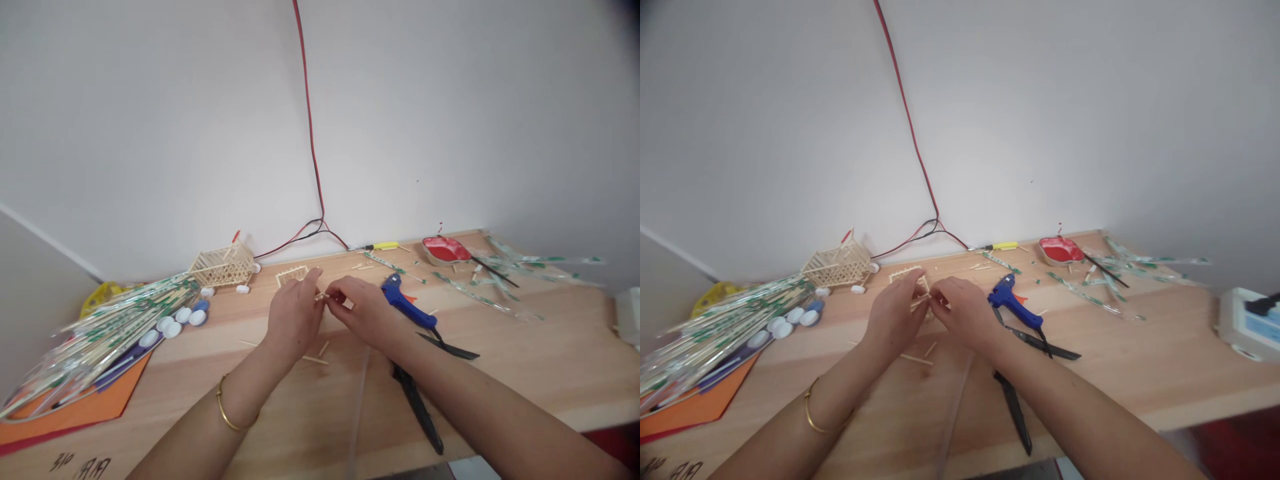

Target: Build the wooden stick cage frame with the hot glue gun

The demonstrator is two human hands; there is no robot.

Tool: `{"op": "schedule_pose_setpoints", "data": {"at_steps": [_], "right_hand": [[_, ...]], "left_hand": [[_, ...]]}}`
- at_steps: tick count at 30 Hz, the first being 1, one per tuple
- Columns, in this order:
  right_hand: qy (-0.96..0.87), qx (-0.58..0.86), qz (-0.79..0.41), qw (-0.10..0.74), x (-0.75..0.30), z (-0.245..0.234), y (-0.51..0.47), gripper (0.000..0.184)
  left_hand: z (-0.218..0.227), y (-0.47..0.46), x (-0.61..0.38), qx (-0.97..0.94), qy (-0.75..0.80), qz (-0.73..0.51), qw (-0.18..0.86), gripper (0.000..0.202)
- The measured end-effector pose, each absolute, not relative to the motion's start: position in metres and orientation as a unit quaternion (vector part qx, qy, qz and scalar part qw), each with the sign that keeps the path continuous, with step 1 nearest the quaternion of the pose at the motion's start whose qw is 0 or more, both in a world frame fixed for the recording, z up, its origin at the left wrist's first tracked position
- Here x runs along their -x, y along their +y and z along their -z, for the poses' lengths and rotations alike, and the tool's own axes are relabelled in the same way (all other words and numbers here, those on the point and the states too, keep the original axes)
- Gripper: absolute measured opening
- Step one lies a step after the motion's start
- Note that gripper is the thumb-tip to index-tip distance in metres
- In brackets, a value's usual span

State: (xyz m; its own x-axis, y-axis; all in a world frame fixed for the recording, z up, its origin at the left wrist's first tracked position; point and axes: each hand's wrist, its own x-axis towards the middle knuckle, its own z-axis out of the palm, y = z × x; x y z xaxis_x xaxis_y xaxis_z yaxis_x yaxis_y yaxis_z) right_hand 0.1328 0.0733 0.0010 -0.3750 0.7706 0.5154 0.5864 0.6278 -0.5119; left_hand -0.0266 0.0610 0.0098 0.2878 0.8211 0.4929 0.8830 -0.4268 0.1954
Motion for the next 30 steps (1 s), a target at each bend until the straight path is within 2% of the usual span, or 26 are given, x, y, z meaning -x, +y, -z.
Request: {"op": "schedule_pose_setpoints", "data": {"at_steps": [4,7,20,30], "right_hand": [[-0.821,0.414,-0.12,0.375,-0.1328,-0.0001,0.074,0.006],[-0.819,0.419,-0.121,0.372,-0.1321,-0.0003,0.0742,0.006],[-0.816,0.409,-0.125,0.388,-0.1329,-0.0005,0.0719,0.007],[-0.818,0.406,-0.111,0.391,-0.1333,-0.0008,0.0723,0.006]], "left_hand": [[-0.015,0.0593,0.0262,0.806,-0.536,0.25,0.019,0.059],[-0.0164,0.0585,0.0264,0.81,-0.542,0.223,0.017,0.061],[-0.0086,0.0604,0.0269,0.804,-0.55,0.22,0.045,0.054],[-0.0089,0.0606,0.0264,0.796,-0.55,0.251,-0.001,0.047]]}}
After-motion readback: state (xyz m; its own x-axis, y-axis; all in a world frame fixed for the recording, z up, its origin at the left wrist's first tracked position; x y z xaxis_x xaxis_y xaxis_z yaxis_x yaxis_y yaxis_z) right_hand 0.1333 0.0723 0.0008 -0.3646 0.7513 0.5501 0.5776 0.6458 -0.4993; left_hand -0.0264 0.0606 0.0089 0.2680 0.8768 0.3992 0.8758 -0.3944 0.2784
